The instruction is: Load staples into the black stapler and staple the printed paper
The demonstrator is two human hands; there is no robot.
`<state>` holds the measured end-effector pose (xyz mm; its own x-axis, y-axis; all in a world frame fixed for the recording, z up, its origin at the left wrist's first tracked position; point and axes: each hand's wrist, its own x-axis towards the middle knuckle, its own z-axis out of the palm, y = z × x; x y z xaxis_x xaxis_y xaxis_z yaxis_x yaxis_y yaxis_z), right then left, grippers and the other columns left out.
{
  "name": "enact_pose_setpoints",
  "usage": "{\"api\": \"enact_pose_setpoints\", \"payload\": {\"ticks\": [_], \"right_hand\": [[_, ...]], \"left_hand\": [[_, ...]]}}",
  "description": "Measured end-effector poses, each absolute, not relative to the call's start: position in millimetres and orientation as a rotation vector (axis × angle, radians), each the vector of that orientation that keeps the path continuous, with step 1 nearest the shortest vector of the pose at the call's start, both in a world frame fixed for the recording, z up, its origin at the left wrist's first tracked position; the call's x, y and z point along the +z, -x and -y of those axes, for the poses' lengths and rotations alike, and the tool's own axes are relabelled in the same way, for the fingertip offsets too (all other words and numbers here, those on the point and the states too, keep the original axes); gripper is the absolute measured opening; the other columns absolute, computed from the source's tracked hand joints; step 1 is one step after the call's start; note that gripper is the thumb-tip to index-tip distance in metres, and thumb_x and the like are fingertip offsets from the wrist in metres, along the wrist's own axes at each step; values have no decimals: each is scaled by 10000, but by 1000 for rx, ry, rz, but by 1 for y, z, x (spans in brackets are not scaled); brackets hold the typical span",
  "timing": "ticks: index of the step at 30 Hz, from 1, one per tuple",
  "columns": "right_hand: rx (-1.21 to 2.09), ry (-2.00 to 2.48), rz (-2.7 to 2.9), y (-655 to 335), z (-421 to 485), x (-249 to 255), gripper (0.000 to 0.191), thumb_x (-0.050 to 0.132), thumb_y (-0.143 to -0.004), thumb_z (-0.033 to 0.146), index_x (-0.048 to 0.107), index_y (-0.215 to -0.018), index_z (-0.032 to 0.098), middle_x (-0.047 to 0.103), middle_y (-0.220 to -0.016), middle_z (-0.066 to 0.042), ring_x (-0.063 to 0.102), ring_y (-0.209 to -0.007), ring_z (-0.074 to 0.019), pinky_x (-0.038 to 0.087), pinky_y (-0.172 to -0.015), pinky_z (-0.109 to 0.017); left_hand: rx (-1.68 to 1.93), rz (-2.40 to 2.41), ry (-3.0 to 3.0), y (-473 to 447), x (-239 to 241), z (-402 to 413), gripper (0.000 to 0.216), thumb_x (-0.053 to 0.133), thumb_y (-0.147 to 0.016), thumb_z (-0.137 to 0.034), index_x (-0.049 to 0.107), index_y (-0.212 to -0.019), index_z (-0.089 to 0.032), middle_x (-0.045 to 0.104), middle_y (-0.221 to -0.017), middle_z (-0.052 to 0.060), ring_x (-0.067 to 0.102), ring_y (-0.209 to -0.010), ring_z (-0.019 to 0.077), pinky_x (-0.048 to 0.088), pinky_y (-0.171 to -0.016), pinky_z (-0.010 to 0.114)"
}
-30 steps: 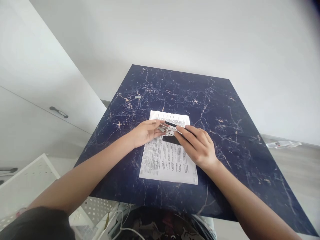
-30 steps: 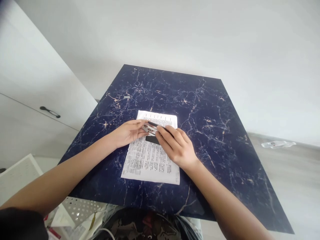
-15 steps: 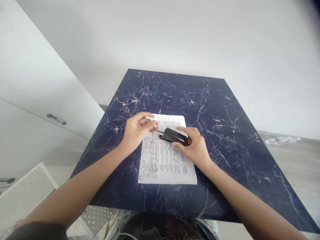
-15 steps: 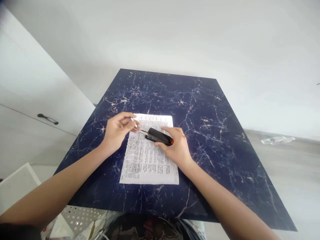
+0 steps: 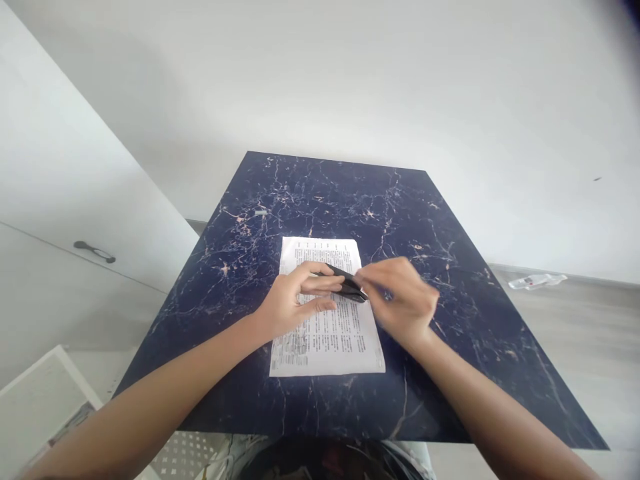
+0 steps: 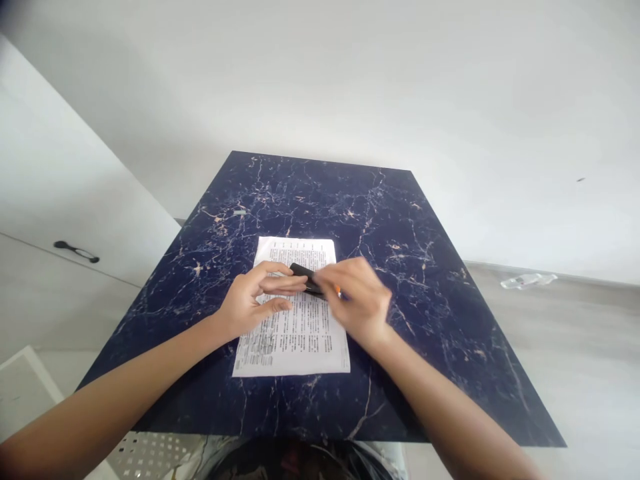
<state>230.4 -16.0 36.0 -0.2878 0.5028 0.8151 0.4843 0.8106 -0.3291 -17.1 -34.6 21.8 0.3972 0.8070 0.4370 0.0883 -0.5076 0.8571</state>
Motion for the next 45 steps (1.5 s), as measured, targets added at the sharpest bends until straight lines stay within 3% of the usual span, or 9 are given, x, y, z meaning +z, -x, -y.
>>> {"api": "enact_pose_setpoints", "payload": {"ticks": [5,13,16,20,25,29,36,41,45], "right_hand": [[-153,1530,1959,-311,-81,26,180,651,-942,180,813,-882,229,817,-1051,-89,755,-1023,-287,593,-943,-449],[-121,1930,2090,-368,-148,25,144,701,-825,175,762,-695,170,801,-963,-187,741,-920,-340,574,-852,-460],[-197,1877,2115,-334,-144,33,224,635,-910,233,787,-778,135,781,-1076,-252,732,-1013,-405,564,-885,-535],[-37,1541,2408,-230,-148,40,228,633,-974,284,830,-982,170,813,-1043,-143,759,-938,-305,582,-936,-455],[231,958,2762,-78,-175,49,381,624,-995,184,759,-1351,190,733,-1418,-121,689,-1275,-284,513,-1125,-417],[356,754,2891,-16,-202,47,518,711,-940,174,693,-1458,158,650,-1540,-154,663,-1310,-309,496,-1142,-453],[431,742,2893,-24,-201,32,294,619,-870,74,850,-1047,117,812,-1173,-147,737,-1092,-292,539,-1030,-441],[777,849,2480,-73,-149,61,207,718,-814,199,824,-983,143,818,-989,-81,748,-874,-219,601,-854,-361],[1084,956,2219,-107,-101,80,100,773,-776,237,807,-845,173,809,-882,-52,730,-764,-193,611,-751,-354]], "left_hand": [[1308,-1016,-2085,31,10,15,83,676,-1057,-298,678,-1063,-215,836,-932,30,834,-866,166,670,-722,248],[1307,-1305,-1997,45,1,-2,173,596,-1056,-306,653,-926,-206,700,-681,-26,629,-554,101,489,-577,232],[1376,-1326,-1934,46,1,-3,160,610,-1035,-298,645,-908,-208,648,-635,-44,567,-521,95,430,-548,232],[1501,-1263,-1911,47,5,-1,192,608,-1031,-298,625,-863,-205,604,-632,-45,517,-520,93,401,-542,238],[1564,-1281,-1968,47,9,3,253,567,-1061,-305,595,-830,-205,544,-623,-48,497,-543,96,397,-566,248],[1544,-1333,-1903,47,9,2,268,561,-1073,-344,595,-843,-211,533,-619,-50,492,-541,101,397,-554,253],[1608,-1396,-1620,52,-3,-8,240,539,-1091,-330,582,-882,-221,579,-692,-24,567,-621,114,473,-605,260],[1684,-1404,-1426,53,-15,-18,177,689,-1012,-259,582,-1150,-227,705,-1174,84,735,-1056,175,636,-902,318],[1616,-1241,-1477,48,-11,-14,185,695,-1019,-234,600,-1176,-212,768,-1175,91,778,-1098,193,648,-1002,383]]}}
